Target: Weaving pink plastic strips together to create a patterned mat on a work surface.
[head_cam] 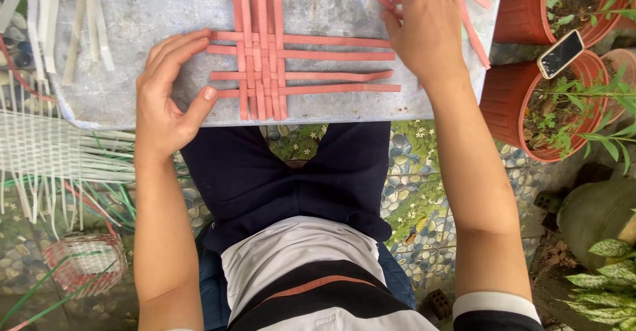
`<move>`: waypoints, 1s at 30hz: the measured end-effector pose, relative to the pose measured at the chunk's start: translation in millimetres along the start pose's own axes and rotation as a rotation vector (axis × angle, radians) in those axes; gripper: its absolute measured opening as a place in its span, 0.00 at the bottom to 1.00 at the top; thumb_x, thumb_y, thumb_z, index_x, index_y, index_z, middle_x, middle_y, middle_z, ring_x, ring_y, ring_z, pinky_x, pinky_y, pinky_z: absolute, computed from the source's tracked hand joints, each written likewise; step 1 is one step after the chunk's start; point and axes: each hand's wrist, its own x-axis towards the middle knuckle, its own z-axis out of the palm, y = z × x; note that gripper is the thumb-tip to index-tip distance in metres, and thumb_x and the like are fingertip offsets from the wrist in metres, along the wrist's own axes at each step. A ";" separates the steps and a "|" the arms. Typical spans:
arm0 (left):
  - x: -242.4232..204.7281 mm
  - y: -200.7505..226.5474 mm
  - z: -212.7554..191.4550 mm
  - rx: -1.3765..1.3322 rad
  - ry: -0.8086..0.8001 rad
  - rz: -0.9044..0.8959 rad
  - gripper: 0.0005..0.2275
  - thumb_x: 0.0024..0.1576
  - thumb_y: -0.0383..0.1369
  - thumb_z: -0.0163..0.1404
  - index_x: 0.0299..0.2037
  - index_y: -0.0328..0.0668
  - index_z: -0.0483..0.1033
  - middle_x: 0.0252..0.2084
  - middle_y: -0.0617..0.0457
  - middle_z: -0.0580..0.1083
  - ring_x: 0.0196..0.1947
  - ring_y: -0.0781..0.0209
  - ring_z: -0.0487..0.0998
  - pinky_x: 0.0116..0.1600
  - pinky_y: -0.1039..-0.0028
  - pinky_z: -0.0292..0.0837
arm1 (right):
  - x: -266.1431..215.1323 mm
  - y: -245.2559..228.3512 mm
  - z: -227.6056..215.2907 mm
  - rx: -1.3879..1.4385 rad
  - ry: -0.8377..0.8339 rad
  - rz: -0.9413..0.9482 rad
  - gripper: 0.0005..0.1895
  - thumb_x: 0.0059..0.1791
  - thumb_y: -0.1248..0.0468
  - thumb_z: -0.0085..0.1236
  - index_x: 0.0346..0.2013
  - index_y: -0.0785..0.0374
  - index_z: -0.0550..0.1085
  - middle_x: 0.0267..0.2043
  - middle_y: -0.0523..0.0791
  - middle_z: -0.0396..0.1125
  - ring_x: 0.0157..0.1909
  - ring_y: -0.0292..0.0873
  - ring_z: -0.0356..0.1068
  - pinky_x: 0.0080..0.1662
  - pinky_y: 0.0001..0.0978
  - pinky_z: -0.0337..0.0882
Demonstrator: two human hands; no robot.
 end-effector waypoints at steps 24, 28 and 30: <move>0.1 2.2 -0.6 -0.044 0.014 -0.010 0.18 0.65 0.37 0.44 0.58 0.28 0.66 0.61 0.37 0.68 0.63 0.40 0.67 0.68 0.53 0.62 | 5.0 -5.0 -2.9 0.413 0.088 0.044 0.07 0.56 0.74 0.62 0.45 0.63 0.72 0.23 0.42 0.60 0.24 0.40 0.56 0.33 0.36 0.59; 0.8 2.4 -0.3 -0.041 0.010 -0.020 0.18 0.65 0.36 0.45 0.58 0.29 0.66 0.61 0.37 0.68 0.63 0.41 0.67 0.68 0.53 0.61 | 7.4 -2.0 10.3 0.336 0.059 0.017 0.07 0.51 0.75 0.64 0.39 0.60 0.78 0.27 0.42 0.61 0.31 0.42 0.61 0.31 0.35 0.58; 0.8 2.3 -0.7 -0.037 0.009 -0.021 0.18 0.65 0.36 0.45 0.58 0.29 0.66 0.61 0.37 0.68 0.63 0.41 0.67 0.68 0.53 0.61 | 5.2 5.9 17.1 0.243 0.072 0.028 0.07 0.49 0.73 0.64 0.33 0.57 0.78 0.27 0.40 0.61 0.33 0.42 0.61 0.24 0.34 0.54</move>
